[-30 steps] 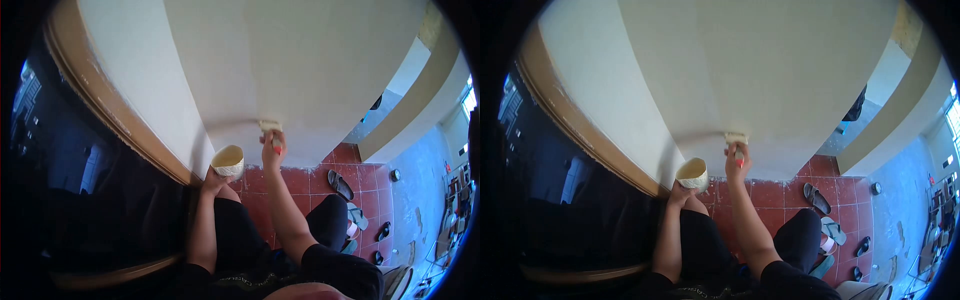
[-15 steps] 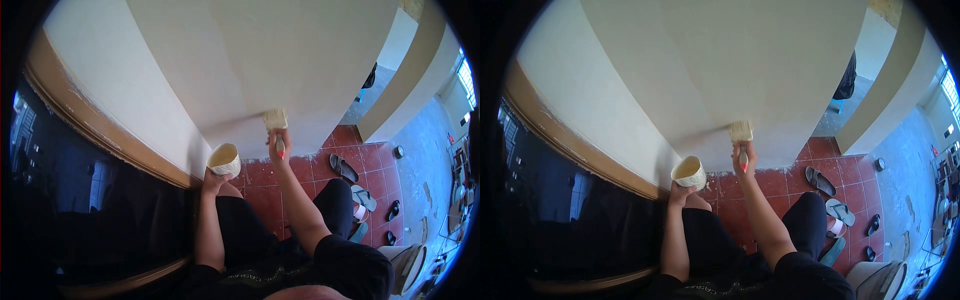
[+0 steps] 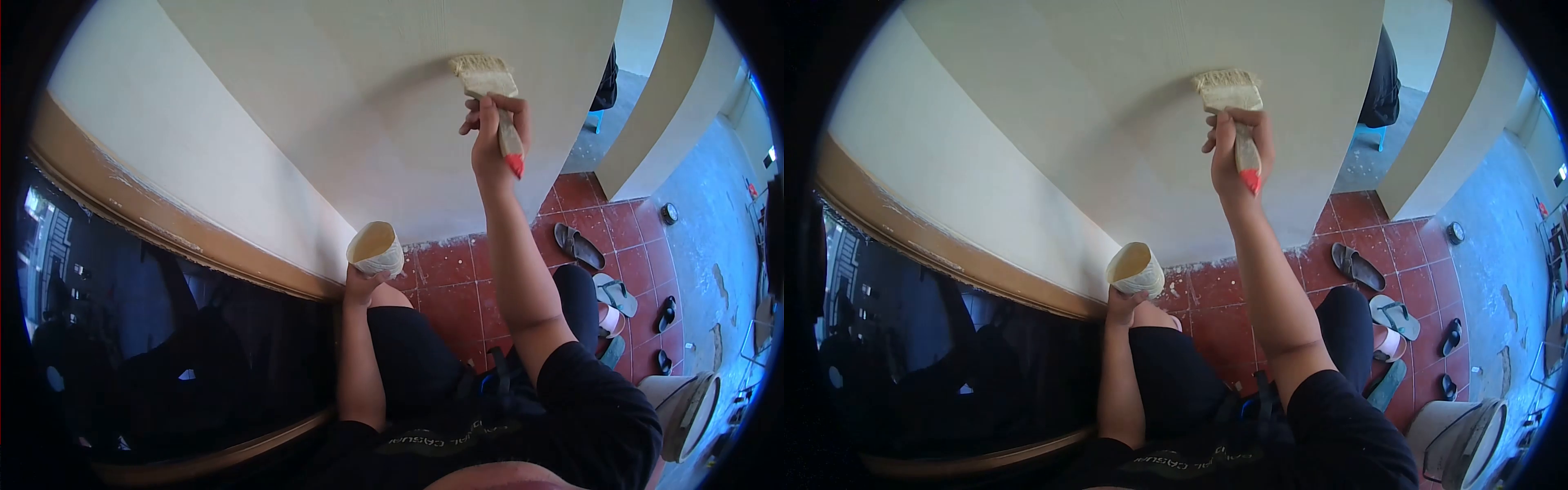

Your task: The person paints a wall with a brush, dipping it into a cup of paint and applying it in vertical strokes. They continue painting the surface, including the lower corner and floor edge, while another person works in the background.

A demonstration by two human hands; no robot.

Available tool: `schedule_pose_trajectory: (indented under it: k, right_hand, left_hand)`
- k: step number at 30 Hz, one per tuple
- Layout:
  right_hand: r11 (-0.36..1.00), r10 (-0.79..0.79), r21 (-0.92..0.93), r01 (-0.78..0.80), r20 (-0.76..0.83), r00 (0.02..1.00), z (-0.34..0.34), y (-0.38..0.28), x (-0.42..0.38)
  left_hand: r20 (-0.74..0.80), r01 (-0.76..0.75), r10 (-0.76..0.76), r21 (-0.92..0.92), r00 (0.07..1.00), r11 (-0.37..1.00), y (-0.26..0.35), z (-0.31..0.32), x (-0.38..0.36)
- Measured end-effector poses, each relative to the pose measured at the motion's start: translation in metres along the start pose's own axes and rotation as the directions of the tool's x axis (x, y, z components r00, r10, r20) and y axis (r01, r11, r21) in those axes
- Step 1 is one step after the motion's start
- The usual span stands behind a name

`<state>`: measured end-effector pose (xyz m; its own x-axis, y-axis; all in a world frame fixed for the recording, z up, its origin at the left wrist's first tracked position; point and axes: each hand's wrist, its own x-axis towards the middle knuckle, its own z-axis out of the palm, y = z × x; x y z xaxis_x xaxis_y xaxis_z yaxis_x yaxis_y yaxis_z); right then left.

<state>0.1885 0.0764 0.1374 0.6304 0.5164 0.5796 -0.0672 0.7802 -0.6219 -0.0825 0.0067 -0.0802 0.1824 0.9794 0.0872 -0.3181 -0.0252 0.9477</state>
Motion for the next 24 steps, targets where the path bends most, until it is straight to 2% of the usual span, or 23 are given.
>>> schedule_pose_trajectory:
  k: [2,6,7,8,10,13,15,18,21,23,24]
  right_hand:
    - [0.999,-0.033,-0.035,0.034,0.019,0.999,-0.013,0.019,-0.012]
    - [0.942,0.190,-0.298,-0.152,0.102,0.976,-0.074,0.087,-0.073]
    - [0.917,0.262,-0.330,-0.223,0.078,0.962,-0.090,0.101,-0.096]
    - [0.887,0.329,-0.359,-0.289,0.053,0.943,-0.102,0.107,-0.116]
    - [0.822,0.499,-0.285,-0.493,-0.057,0.865,-0.107,0.098,-0.139]
    - [0.811,0.521,-0.278,-0.515,-0.059,0.852,-0.087,0.088,-0.119]
    - [0.884,0.394,-0.265,-0.386,-0.023,0.919,-0.057,0.077,-0.079]
    - [0.975,0.198,-0.105,-0.195,0.022,0.980,0.009,0.015,-0.009]
    - [0.997,0.074,-0.007,-0.074,0.065,0.995,0.048,-0.027,0.032]
    - [0.999,-0.005,0.042,0.000,0.105,0.994,0.050,-0.029,0.038]
    - [0.992,-0.130,0.019,0.128,0.132,0.983,0.043,-0.016,0.033]
  left_hand:
    - [-0.005,0.012,-0.012,-0.020,1.000,1.000,0.001,0.004,0.000]
    - [-0.045,-0.017,0.020,0.077,0.999,0.997,0.002,0.004,0.000]
    - [-0.045,-0.030,0.036,0.132,0.998,0.991,0.001,0.003,0.000]
    - [-0.021,-0.023,0.025,0.104,0.999,0.994,0.003,0.005,0.001]
    - [0.006,-0.022,0.022,0.089,1.000,0.996,0.008,0.009,0.000]
    - [0.016,-0.036,0.035,0.088,0.999,0.996,0.008,0.010,0.000]
    - [0.031,-0.047,0.044,0.097,0.999,0.994,0.005,0.009,-0.001]
    - [0.007,0.011,-0.011,0.037,1.000,0.999,0.004,0.009,-0.002]
    - [0.043,0.039,-0.039,0.003,0.998,0.999,0.001,0.005,0.001]
    - [0.072,0.013,-0.011,-0.029,0.997,0.999,0.001,0.005,0.003]
    - [0.073,0.000,0.004,-0.049,0.997,0.999,0.003,0.009,0.005]
